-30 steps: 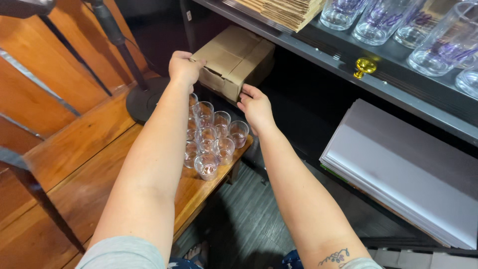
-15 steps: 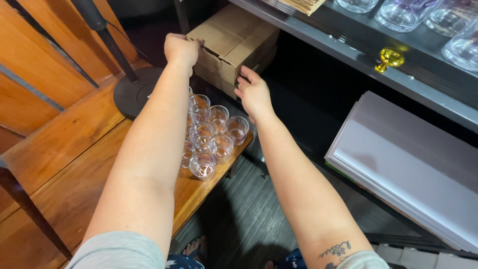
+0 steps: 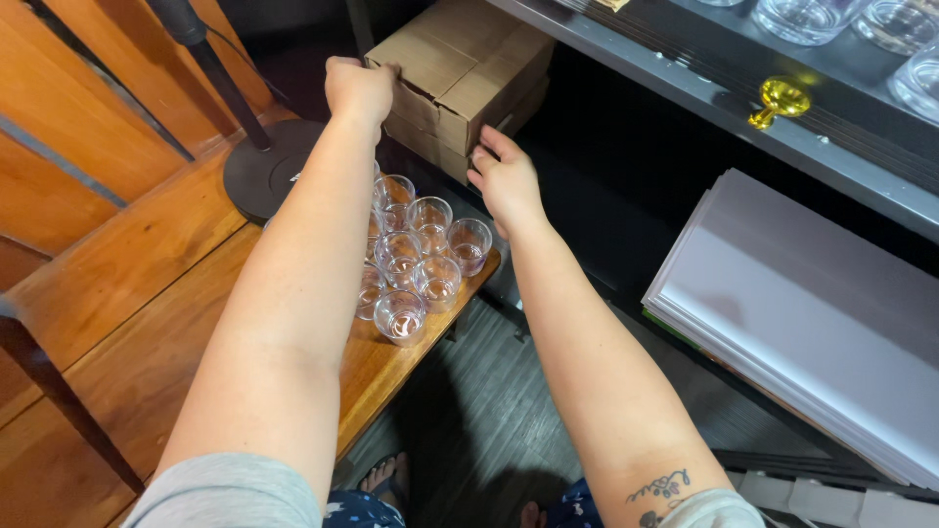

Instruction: The person unpacks small clear glasses from a cardboard box with a molded insert and places them on a wooden table. They then move the glasses one by one to a nearby shelf, arranging them in rows.

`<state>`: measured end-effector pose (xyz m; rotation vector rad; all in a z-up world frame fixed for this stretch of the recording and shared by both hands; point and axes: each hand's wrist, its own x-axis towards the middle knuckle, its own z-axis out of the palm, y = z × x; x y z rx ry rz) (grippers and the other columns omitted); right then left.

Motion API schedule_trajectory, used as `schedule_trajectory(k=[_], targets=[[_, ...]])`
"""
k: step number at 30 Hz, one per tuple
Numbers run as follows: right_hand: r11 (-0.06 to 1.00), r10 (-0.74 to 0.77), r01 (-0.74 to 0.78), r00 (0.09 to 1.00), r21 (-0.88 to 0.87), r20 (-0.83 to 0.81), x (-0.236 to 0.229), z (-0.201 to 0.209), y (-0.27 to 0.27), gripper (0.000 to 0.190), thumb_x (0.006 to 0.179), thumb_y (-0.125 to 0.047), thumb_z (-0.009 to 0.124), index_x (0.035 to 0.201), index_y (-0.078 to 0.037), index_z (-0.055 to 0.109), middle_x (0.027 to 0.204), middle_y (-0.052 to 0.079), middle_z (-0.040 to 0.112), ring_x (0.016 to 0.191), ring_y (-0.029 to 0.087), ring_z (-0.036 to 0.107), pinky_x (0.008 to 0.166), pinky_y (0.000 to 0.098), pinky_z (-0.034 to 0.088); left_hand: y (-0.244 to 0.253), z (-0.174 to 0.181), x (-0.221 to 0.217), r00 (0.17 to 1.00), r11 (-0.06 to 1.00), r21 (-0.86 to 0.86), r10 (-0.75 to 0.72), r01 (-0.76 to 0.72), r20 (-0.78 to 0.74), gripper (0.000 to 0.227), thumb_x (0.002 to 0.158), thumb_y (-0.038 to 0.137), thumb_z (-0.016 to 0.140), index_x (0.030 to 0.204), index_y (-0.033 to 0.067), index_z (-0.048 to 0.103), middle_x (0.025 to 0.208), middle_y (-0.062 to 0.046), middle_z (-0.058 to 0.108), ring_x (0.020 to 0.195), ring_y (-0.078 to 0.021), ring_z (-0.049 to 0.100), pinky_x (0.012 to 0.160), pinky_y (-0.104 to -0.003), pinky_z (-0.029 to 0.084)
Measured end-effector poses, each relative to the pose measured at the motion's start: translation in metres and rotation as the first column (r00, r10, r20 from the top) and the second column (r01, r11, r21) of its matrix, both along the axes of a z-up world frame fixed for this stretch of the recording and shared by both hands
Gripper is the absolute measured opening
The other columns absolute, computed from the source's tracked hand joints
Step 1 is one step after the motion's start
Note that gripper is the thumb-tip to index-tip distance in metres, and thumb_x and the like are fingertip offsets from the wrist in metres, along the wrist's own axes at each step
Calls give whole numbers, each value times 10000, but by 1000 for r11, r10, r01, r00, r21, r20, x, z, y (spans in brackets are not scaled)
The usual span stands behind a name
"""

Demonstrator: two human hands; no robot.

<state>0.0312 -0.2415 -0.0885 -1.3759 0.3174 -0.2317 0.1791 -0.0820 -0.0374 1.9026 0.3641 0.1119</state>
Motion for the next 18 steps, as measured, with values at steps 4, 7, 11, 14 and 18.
schedule_trajectory(k=[4,7,11,14,18], targets=[[999,-53,53,998,9,41,-44,18,-5,566,939,-153,593,1485,-27,513,1554,191,526,1429,284,541,1137,410,532,-1,23,-39,997,996,-70,62,-59,38,664,845,379,800,1395,134,520,1405,-81,499,1241,-240,615,1026,-340,549],[986,-137,124,983,110,121,-84,14,-11,520,914,-168,653,1410,-20,601,1436,163,629,1350,224,601,1112,388,541,-5,41,-95,986,992,-123,42,-22,159,683,810,374,769,1418,152,547,1373,-70,512,1259,-205,602,1073,-322,500],[974,-212,198,968,114,131,-144,-2,-9,312,959,-56,651,1265,-22,700,1159,133,702,1121,187,659,1019,357,592,-14,52,-206,893,966,-159,-116,203,435,514,855,245,797,1295,57,608,1297,-159,631,1223,-271,639,1057,-413,506],[972,-221,210,970,108,100,-178,-33,-11,244,972,-37,672,1209,-24,728,1028,110,703,968,145,650,908,314,621,-33,52,-292,867,888,-244,-263,389,424,349,920,125,750,1229,25,623,1117,-169,676,1001,-227,636,834,-357,520],[975,-210,208,978,82,19,-220,-55,-7,166,914,5,672,1041,-43,767,793,86,672,684,100,623,672,228,610,-51,7,-347,769,663,-394,-584,637,259,299,888,29,740,1175,7,659,885,-216,744,595,-214,721,522,-300,633]])
